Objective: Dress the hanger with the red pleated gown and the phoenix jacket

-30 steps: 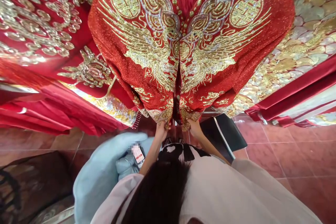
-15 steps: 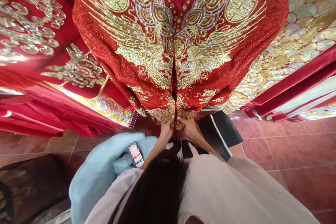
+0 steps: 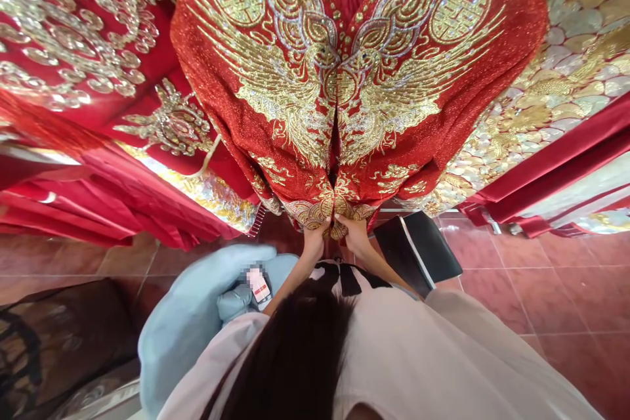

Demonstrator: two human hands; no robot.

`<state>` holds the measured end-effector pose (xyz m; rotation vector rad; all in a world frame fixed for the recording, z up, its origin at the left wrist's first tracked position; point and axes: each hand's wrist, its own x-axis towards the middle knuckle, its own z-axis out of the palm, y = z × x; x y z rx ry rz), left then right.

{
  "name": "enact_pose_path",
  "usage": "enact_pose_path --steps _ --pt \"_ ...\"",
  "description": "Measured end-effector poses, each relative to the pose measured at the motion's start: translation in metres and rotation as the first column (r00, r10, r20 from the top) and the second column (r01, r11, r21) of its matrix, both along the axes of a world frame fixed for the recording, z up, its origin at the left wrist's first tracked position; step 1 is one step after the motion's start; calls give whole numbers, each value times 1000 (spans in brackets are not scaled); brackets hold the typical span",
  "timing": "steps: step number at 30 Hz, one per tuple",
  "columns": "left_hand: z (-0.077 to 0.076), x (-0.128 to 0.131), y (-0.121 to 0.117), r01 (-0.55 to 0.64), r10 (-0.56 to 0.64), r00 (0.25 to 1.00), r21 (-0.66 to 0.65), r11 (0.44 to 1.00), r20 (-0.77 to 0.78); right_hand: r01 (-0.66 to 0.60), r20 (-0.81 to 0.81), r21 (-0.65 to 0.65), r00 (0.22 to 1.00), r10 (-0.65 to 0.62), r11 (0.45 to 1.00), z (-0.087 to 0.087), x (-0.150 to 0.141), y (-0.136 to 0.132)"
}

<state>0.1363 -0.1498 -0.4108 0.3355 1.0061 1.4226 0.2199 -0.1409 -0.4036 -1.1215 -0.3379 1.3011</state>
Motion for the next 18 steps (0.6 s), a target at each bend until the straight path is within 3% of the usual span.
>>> enact_pose_path --steps 5,8,10,12,14,15,18 --pt "-11 1 0 48 -48 998 -19 999 -27 -40 80 -18 996 42 999 -9 4 4" --pt "-16 -1 4 93 -94 995 -32 995 -29 -203 206 -120 952 224 972 -14 16 -1" --pt "-17 -4 7 107 -108 994 -35 994 -33 -358 224 -226 886 406 906 -15 27 -9" --pt "-17 -6 9 107 -108 993 -37 994 -45 -517 205 -323 779 592 792 -14 37 -18" --pt "-18 -9 9 100 -103 993 -42 994 -64 -612 203 -370 681 704 699 -10 40 -24" --pt "-19 -9 9 98 -101 992 -45 994 -73 -628 220 -373 655 723 683 -8 40 -24" --pt "-22 -10 9 90 -94 990 -47 995 -104 -573 309 -331 685 660 750 -2 29 -14"
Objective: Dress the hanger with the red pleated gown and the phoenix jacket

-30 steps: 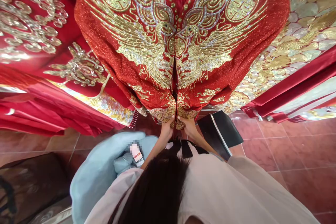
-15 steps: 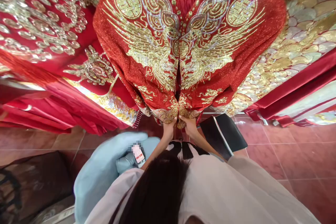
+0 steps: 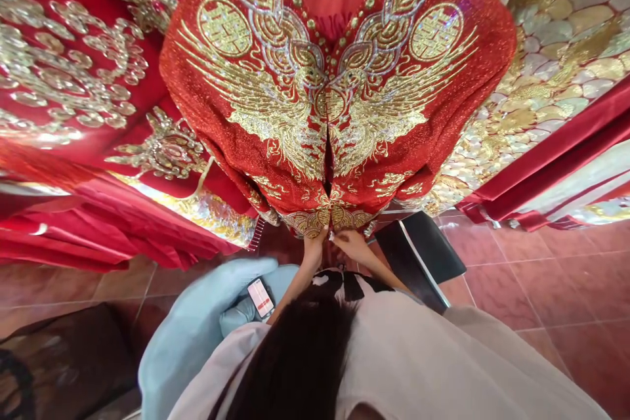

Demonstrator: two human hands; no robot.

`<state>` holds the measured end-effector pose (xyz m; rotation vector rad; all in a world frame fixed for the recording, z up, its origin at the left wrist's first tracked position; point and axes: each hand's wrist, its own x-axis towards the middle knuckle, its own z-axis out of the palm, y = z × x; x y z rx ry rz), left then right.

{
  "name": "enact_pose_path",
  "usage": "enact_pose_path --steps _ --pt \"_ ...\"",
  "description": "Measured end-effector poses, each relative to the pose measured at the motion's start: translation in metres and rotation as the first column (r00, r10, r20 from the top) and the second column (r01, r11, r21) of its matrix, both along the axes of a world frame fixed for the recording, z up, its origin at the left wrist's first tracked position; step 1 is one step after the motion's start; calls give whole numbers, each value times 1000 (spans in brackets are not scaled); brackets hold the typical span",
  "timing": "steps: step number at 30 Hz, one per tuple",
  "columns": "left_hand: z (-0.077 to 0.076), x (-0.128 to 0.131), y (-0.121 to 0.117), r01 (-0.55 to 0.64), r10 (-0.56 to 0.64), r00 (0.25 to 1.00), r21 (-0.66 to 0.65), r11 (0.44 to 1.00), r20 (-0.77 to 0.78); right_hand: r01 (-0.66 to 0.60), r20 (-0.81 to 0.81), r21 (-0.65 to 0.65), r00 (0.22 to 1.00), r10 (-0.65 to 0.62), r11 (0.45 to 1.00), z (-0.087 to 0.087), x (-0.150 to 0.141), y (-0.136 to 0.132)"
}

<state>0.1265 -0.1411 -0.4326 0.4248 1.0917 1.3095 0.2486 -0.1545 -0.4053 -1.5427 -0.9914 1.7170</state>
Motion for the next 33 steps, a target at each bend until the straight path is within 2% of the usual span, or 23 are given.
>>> enact_pose_path --steps 4,8,14,18,24,27,30,33 --pt "0 1 0 -24 25 998 20 1000 -54 170 18 88 985 -172 982 5 -18 17" --pt "3 2 -1 -51 55 990 38 998 -127 262 2 88 965 -263 961 13 -25 17" --pt "-5 6 0 -79 91 971 63 995 -221 232 -140 -92 960 -244 968 23 -30 21" --pt "-14 7 1 -98 113 958 69 993 -264 264 -207 -158 933 -293 951 35 -35 34" --pt "-20 5 0 -91 116 954 103 991 -277 339 -311 -109 881 -356 934 88 -30 61" --pt "-23 5 6 -75 107 956 127 989 -273 296 -383 -134 865 -325 946 112 -30 68" --pt "-23 4 11 -64 104 957 155 986 -271 207 -401 -219 872 -281 953 135 -31 73" --pt "-19 4 12 -52 96 958 166 985 -271 167 -405 -246 877 -258 955 179 -28 89"
